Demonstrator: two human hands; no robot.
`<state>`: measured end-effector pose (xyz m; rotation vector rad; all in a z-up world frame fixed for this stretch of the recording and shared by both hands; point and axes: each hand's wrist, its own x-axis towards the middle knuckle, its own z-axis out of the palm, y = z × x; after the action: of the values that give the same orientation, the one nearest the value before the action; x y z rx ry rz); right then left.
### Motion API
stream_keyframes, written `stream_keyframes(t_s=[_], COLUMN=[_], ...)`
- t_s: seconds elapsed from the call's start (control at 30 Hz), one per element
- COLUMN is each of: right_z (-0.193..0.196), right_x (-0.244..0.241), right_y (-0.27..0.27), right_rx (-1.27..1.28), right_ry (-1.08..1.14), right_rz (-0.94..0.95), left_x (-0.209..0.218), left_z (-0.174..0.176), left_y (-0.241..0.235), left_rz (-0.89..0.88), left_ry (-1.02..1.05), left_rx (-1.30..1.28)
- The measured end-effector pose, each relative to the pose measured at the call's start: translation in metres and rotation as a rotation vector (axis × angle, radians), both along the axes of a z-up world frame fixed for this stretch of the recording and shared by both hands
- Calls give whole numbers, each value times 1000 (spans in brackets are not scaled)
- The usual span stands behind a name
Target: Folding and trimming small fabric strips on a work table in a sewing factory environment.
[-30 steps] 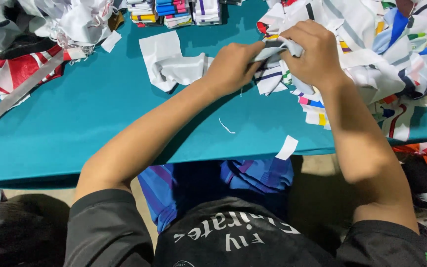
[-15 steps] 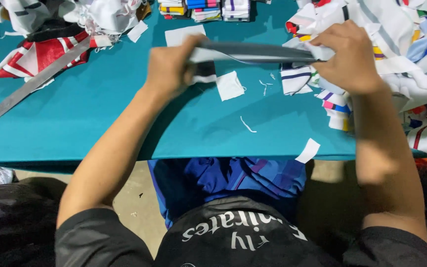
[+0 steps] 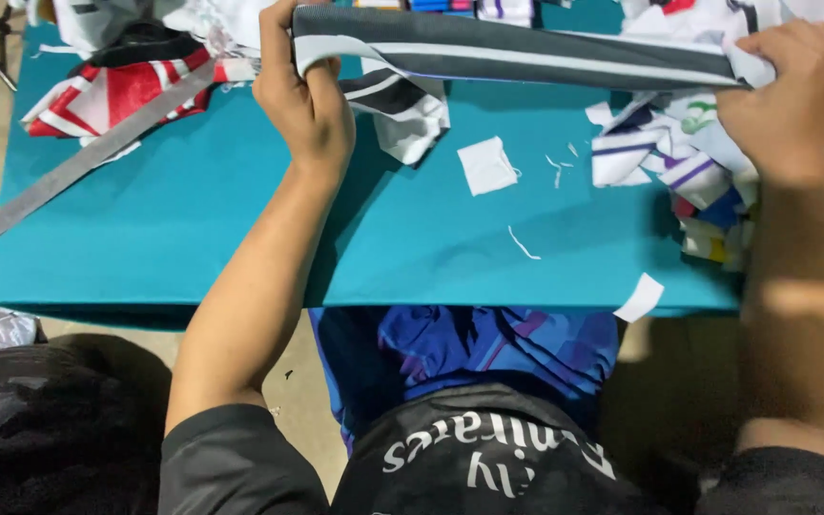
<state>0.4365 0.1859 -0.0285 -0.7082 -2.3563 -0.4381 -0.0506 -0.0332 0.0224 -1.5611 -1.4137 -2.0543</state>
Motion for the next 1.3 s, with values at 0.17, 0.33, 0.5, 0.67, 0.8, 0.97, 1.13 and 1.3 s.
stream_keyframes(t_s=[0.17,0.33,0.5,0.67,0.8,0.97,1.13,1.3], right_z=[40,63,133,135,77,85,47,35], right_x=[-26,-56,-143,-232,-249,-243,-230,-228], right_y=[-25,-41,-114,-159,-152,-151,-127,-104], right_rx=[-261,-524,-82,-732,-944,-1300,-873,-643], right_ry=[-294,-263,-116,-108,-57,135,205,295], right_rz=[-310,-361,90,473,492,450,542,595], left_x=[-19,1,28,39,41,41,44,45], left_z=[-24,-20,-8,0,-18,-18,-7,28], left_y=[3,2,-5,-9,0,0,1,13], left_rz=[124,-94,-342,-433,-384,-348,-406,-512], left_ry=[-150,223,401,462,532,513,517,573], left_rx=[-43,-222,-317,-390,-277,-307,-364,-449])
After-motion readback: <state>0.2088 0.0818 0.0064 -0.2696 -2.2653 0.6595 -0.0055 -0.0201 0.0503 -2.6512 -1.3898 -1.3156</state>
